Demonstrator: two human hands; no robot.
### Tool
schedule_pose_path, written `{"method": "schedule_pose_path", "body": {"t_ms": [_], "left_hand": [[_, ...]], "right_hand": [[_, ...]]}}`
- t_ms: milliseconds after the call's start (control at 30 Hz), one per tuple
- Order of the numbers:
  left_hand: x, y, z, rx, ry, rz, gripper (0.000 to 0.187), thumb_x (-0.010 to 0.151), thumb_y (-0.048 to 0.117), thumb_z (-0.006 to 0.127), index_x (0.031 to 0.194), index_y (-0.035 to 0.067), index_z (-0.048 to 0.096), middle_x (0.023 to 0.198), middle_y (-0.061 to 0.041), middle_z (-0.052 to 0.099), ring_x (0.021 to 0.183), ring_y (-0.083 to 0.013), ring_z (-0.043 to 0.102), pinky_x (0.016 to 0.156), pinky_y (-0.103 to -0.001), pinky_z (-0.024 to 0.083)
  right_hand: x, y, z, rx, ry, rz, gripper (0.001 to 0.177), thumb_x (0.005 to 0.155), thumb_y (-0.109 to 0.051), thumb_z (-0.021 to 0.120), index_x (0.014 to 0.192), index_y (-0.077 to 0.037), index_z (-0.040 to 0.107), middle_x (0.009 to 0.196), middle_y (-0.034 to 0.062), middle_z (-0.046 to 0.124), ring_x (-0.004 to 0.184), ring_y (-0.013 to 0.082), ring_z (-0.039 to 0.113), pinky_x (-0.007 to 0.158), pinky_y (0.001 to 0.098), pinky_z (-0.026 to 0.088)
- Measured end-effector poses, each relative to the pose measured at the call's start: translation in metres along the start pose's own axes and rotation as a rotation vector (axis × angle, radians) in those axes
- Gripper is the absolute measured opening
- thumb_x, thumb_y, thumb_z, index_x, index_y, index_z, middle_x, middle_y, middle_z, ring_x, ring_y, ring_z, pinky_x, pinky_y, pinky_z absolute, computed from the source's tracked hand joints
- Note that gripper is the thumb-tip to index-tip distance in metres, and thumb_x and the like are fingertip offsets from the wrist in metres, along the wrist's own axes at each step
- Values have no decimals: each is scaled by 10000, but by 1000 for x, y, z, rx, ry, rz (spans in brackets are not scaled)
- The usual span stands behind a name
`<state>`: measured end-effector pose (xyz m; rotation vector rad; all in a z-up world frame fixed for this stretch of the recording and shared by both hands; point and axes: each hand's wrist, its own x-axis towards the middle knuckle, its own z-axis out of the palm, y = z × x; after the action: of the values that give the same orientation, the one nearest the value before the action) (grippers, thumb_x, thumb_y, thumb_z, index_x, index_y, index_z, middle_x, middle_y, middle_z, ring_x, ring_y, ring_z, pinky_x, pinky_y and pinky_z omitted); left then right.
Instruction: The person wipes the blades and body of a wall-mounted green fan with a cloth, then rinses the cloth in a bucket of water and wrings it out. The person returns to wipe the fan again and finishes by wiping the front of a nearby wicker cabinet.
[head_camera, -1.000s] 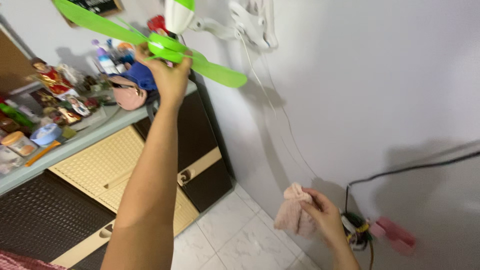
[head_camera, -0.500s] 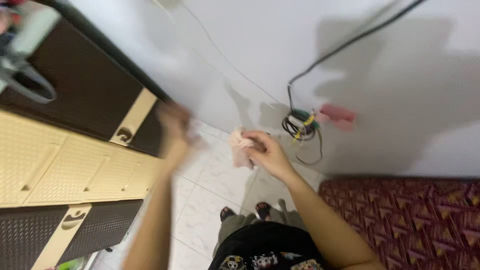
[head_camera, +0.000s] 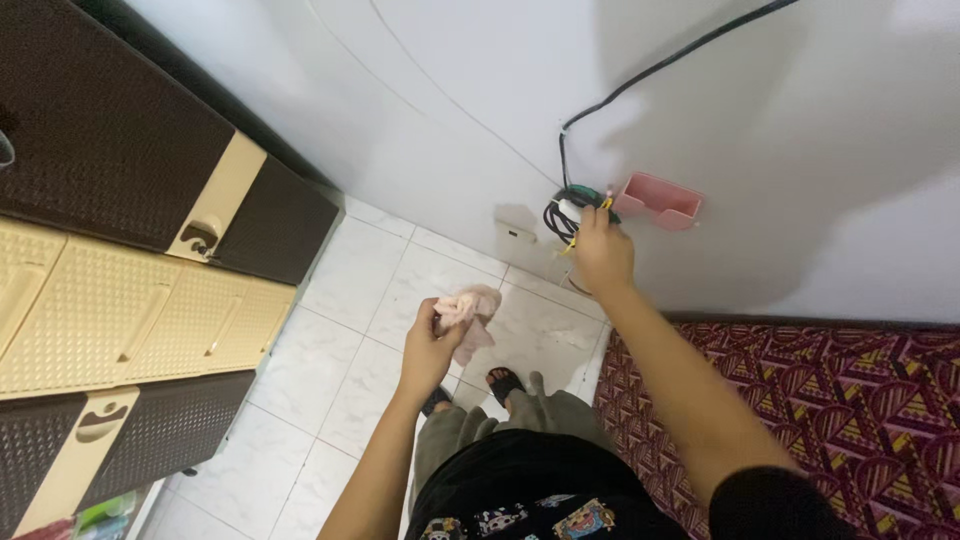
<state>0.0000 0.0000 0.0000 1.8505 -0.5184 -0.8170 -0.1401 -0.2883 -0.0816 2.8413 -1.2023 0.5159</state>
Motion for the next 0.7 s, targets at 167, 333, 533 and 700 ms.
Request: {"method": "schedule_pose_path", "body": {"t_ms": [167, 333, 533, 700], "left_hand": [[-7, -1, -3, -27, 18, -28, 343, 895, 158, 741, 1180, 39, 592, 929, -90, 707, 810, -123, 644, 675, -273, 521], [-6, -7, -12, -62, 62, -43, 362, 886, 181, 744, 1171, 35, 576, 969, -95, 727, 860, -140, 700, 721, -282, 562], [-2, -20, -19, -12, 127, 1, 415, 871, 228, 769, 1189, 35, 586, 987, -105, 722, 883, -161, 689, 750, -296, 559], [-3, -18, -23, -69, 154, -21, 458, 844, 249, 793, 1173, 19, 572, 949, -97, 689, 852, -161, 668, 718, -305, 553]], "right_hand": [[16, 7, 38, -272, -15, -161, 169, 880, -162, 690, 1010, -92, 607, 924, 70, 658, 737, 231, 713, 601, 361, 582], [25, 8, 35, -171, -78, -195, 251, 822, -278, 709, 963, -93, 614, 928, 98, 674, 750, 277, 720, 630, 414, 588], [26, 6, 19, -148, -82, -219, 309, 794, -336, 728, 978, -106, 636, 931, 102, 683, 785, 300, 720, 709, 477, 580], [26, 14, 28, -49, -179, -168, 253, 906, -315, 694, 1004, -91, 626, 985, 117, 686, 831, 322, 713, 761, 464, 575]]}}
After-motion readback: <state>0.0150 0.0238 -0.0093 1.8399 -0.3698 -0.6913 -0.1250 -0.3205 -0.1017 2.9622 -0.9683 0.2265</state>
